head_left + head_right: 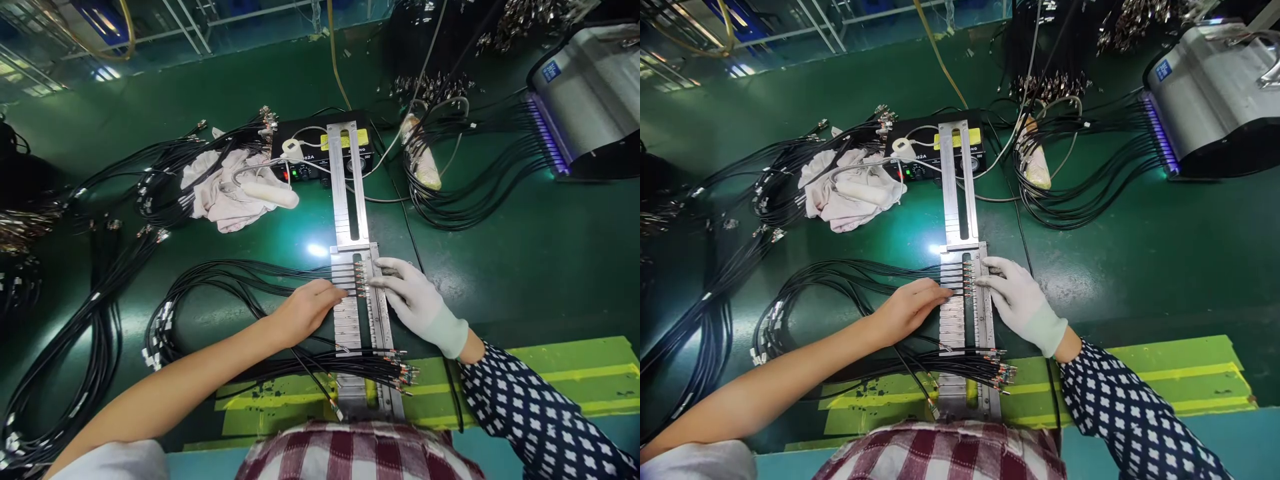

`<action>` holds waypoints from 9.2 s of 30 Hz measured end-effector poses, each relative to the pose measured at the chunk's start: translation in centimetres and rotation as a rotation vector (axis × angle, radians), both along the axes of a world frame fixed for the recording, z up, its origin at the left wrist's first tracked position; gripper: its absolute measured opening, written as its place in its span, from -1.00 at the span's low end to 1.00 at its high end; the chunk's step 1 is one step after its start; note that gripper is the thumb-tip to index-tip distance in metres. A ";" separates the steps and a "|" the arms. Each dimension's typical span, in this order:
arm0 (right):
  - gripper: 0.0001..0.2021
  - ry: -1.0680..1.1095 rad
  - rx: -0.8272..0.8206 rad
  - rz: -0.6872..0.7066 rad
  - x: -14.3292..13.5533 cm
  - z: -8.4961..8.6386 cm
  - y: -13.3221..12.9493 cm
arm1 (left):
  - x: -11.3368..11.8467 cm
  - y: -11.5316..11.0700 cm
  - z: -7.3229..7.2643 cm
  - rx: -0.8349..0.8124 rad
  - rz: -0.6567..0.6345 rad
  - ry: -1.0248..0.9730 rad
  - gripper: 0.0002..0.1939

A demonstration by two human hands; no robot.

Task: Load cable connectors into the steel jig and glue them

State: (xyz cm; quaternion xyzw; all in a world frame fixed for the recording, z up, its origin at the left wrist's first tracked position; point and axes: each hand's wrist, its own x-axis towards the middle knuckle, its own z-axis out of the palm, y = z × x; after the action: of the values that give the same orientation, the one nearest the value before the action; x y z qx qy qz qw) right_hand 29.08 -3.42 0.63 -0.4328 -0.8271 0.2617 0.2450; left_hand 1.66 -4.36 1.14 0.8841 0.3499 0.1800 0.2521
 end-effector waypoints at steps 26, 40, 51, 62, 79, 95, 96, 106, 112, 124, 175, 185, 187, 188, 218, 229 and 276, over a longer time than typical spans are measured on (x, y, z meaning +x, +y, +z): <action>-0.72 -0.055 0.113 -0.043 0.4 -0.9 -1.2 | -2.1 -4.3 1.2 -0.182 0.173 -0.036 -0.85; -0.72 -0.024 0.080 -0.058 0.4 -1.1 -1.3 | 0.6 -1.2 -0.5 0.211 0.035 0.059 -0.67; -0.71 0.020 0.031 -0.066 0.4 -0.9 -1.1 | 0.7 -1.5 -1.0 0.314 0.052 0.009 -0.71; -0.55 -0.363 0.035 -0.243 -3.7 0.3 -0.2 | -1.6 -4.2 -0.4 0.185 0.062 0.207 -0.67; -0.67 0.021 -0.089 -0.272 -0.2 -0.3 1.1 | -1.1 -3.4 -0.3 0.077 0.251 0.125 -0.80; -0.73 -0.016 -0.082 -0.267 -0.7 0.3 1.3 | -2.8 -0.7 0.8 0.048 -0.010 0.027 -0.60; -0.73 -0.020 -0.083 -0.269 -0.7 0.4 1.3 | -2.8 -0.6 0.9 0.059 -0.013 0.041 -0.60; -0.69 -0.021 -0.064 -0.210 -0.6 0.3 0.8 | -2.6 -0.6 -0.1 0.058 -0.012 0.005 -0.59; -0.64 -0.012 -0.049 -0.035 -0.8 0.3 -1.0 | -2.2 -2.6 -1.4 0.235 0.170 0.078 -0.61; -0.70 0.000 -0.062 -0.067 -1.1 0.0 -0.5 | -4.2 -5.0 0.7 0.026 0.011 0.125 -0.73; -0.73 0.046 -0.070 -0.068 -1.1 0.4 -0.3 | -2.7 -3.9 -0.5 0.356 0.164 0.182 -0.58; -0.56 -0.295 -0.021 -0.182 -3.9 0.7 0.8 | 0.0 2.1 0.5 -0.073 0.502 0.131 -0.73; -0.63 -0.294 0.001 -0.199 -4.2 0.8 0.7 | 1.7 5.6 0.7 -0.117 0.681 0.129 -0.63; -0.65 -0.288 0.013 -0.207 -4.2 0.8 0.5 | 2.4 7.2 0.7 -0.137 0.734 0.131 -0.64; -0.60 0.026 -0.083 -0.190 -1.0 -0.1 1.3 | -6.4 -13.5 -1.8 0.340 0.417 0.471 -0.66; -0.60 0.045 -0.102 -0.174 -0.9 -0.1 1.5 | -14.1 -5.7 2.4 0.048 0.149 0.310 -0.52; -0.70 0.088 -0.236 -0.140 -0.3 1.3 0.1 | -1.3 -2.2 -0.3 0.086 0.155 0.024 -0.73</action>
State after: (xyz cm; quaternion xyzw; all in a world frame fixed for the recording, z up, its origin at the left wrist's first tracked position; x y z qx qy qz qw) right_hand 28.83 -3.28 1.93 -0.5033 -0.7470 0.3580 0.2459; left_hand 0.41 -6.58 0.89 0.8664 0.4122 0.2031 0.1953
